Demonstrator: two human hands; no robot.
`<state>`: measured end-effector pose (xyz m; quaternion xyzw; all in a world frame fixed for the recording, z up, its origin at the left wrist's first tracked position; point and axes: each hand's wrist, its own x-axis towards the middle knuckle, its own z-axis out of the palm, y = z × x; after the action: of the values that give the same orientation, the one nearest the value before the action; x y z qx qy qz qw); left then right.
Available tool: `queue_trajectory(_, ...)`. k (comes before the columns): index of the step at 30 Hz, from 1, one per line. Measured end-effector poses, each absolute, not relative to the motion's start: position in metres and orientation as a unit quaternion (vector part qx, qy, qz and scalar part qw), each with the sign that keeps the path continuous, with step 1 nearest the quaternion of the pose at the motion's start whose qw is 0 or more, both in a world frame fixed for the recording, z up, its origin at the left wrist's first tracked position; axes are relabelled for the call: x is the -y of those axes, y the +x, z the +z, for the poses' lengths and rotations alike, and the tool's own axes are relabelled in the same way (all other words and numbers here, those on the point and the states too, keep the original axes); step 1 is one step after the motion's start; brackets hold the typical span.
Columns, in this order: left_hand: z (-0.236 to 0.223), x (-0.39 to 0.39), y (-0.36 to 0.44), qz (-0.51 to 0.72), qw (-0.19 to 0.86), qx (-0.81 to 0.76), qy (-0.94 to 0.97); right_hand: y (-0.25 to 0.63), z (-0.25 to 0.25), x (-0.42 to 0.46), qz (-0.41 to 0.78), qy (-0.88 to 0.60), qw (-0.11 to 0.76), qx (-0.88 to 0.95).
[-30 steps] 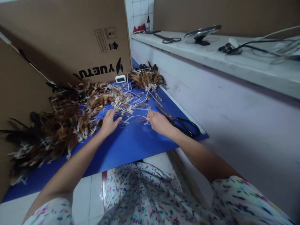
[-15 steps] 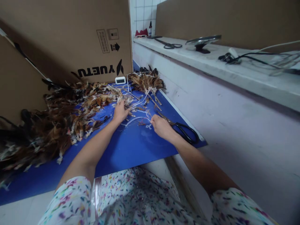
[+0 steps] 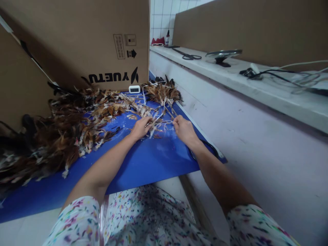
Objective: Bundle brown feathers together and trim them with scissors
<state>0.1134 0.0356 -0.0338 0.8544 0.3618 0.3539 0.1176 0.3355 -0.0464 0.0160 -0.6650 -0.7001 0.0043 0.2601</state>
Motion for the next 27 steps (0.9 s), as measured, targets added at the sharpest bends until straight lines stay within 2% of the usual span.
queue_trajectory(5,-0.023,-0.028,0.115,0.384,0.133,-0.334,0.850,0.329,0.029,0.030,-0.060,-0.686,0.176,0.703)
queue_trajectory(9,-0.015,-0.030,0.108,0.434,0.139,-0.446,0.770,0.293,0.030,0.025,-0.057,-0.614,0.144,0.774)
queue_trajectory(13,-0.013,-0.038,0.095,0.475,0.197,-0.535,0.670,0.254,0.020,0.019,-0.029,-0.562,0.121,0.818)
queue_trajectory(15,-0.013,-0.042,0.089,0.489,0.202,-0.554,0.643,0.241,0.015,0.016,-0.036,-0.554,0.132,0.821)
queue_trajectory(21,-0.013,-0.047,0.079,0.483,0.069,-0.573,0.659,0.232,0.007,0.011,-0.089,-0.540,0.183,0.817)
queue_trajectory(27,-0.020,-0.054,0.076,0.452,0.071,-0.574,0.679,0.230,-0.009,0.020,-0.094,-0.478,0.233,0.842)
